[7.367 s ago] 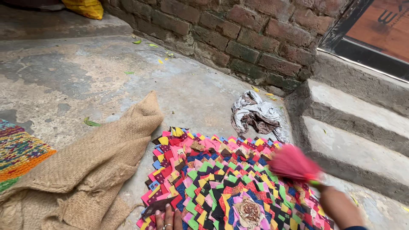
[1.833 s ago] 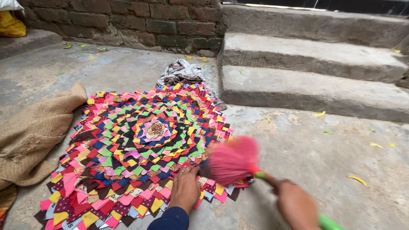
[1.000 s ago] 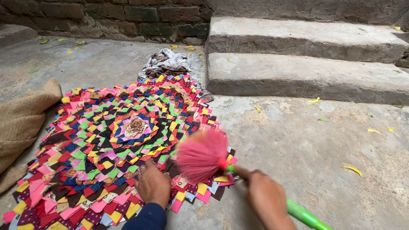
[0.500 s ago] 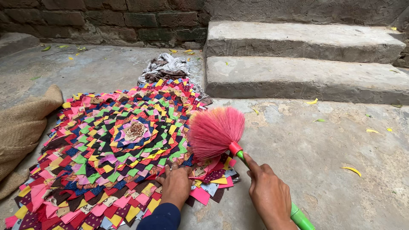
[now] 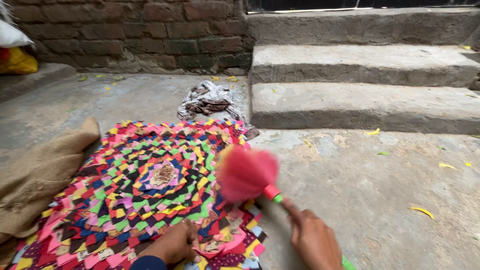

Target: The person unfolds a fabric scrap rug onto the floor and sweeps across its surface using a handheld broom while smoothing its edges by hand.

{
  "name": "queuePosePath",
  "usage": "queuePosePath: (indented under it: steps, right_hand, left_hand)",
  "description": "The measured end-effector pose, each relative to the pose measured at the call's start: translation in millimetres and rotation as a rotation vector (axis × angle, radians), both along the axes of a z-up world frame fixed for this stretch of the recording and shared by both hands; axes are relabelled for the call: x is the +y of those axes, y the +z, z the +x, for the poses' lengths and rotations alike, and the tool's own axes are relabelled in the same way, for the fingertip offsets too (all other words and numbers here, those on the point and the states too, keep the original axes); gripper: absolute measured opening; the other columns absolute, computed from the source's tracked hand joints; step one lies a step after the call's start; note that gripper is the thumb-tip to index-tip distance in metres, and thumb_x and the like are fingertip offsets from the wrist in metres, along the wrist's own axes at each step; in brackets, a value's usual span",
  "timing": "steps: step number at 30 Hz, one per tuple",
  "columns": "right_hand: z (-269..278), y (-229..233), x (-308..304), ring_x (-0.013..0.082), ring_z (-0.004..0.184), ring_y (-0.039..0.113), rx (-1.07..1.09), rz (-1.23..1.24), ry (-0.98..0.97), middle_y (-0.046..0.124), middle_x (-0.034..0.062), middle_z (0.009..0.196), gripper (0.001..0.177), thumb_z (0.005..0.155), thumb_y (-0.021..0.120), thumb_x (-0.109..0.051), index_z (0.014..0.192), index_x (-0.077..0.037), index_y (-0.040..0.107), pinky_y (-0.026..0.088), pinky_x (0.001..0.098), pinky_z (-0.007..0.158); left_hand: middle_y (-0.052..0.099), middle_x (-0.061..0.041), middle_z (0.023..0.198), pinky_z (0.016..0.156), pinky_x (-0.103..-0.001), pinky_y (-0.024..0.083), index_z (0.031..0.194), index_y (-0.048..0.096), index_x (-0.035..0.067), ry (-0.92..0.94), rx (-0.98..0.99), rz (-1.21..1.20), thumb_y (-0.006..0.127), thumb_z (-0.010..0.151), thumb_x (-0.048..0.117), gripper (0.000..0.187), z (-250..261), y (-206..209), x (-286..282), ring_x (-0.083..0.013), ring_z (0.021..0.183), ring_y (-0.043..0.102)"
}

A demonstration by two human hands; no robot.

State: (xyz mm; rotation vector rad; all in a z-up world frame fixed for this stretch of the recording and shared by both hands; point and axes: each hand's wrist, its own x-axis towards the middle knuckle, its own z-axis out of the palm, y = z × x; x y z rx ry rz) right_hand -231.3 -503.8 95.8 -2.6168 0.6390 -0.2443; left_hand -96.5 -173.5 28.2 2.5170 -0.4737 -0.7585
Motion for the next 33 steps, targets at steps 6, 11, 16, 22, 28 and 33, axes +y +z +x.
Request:
queuePosePath:
  steps: [6,11,16,22,28,33]
  right_hand:
    - [7.7,-10.4,26.2,0.0284,0.096,0.074,0.271,-0.051,0.416,0.074,0.011,0.099,0.045,0.095,0.056,-0.028,0.134,-0.05,0.063,0.057,0.0442,0.089]
    - [17.7,-14.3,-24.0,0.0312,0.099,0.075,0.342,-0.094,-0.017,0.073,0.0125,0.11,0.053,0.097,0.052,-0.022,0.143,-0.049,0.055,0.059,0.0471,0.089]
    - [24.7,-14.2,-0.9,0.0291,0.096,0.077,0.34,-0.162,-0.005,0.071,0.0101,0.114,0.065,0.095,0.054,-0.022,0.152,-0.049,0.04,0.062,0.0455,0.085]
    - [50.6,-38.7,29.9,0.0267,0.097,0.076,0.402,-0.167,0.359,0.071,0.0093,0.109,0.068,0.088,0.059,-0.023,0.145,-0.059,0.048,0.058,0.0434,0.094]
    - [71.8,-21.8,-11.1,0.0297,0.095,0.077,0.319,-0.234,-0.014,0.074,0.0087,0.112,0.056,0.096,0.053,-0.026,0.147,-0.05,0.049,0.061,0.0466,0.085]
    - [95.6,-11.2,67.7,0.0314,0.091,0.075,0.165,-0.163,0.226,0.069,0.008,0.121,0.068,0.087,0.054,-0.017,0.144,-0.054,0.051,0.06,0.0474,0.081]
  left_hand:
    - [0.072,-0.015,0.127,0.103,-0.037,0.054,0.124,0.064,0.009,0.377,-0.113,0.04,0.094,0.062,0.013,0.069,6.1,15.4,12.2,-0.029,0.12,0.07]
    - [0.034,0.005,0.162,0.115,-0.047,0.041,0.152,0.036,0.036,0.333,-0.08,0.322,0.097,0.068,0.002,0.109,-9.6,21.7,-7.1,-0.0236,0.148,0.038]
    - [0.027,0.007,0.168,0.114,-0.043,0.047,0.151,0.046,0.038,0.232,-0.07,0.362,0.091,0.061,-0.008,0.111,7.3,19.4,-15.9,-0.0324,0.149,0.038]
    - [0.028,0.006,0.168,0.115,-0.042,0.046,0.151,0.047,0.042,0.197,-0.055,0.377,0.091,0.062,-0.005,0.11,14.2,18.2,-15.2,-0.0317,0.148,0.041]
    - [0.025,0.002,0.168,0.118,-0.04,0.042,0.154,0.042,0.043,0.144,-0.001,0.461,0.084,0.081,0.004,0.093,23.5,0.1,-13.5,-0.035,0.147,0.038]
    - [0.039,-0.004,0.163,0.125,-0.041,0.03,0.15,0.05,0.046,0.103,-0.151,0.398,0.055,0.099,0.001,0.068,30.8,-35.0,-6.8,-0.0241,0.127,0.062]
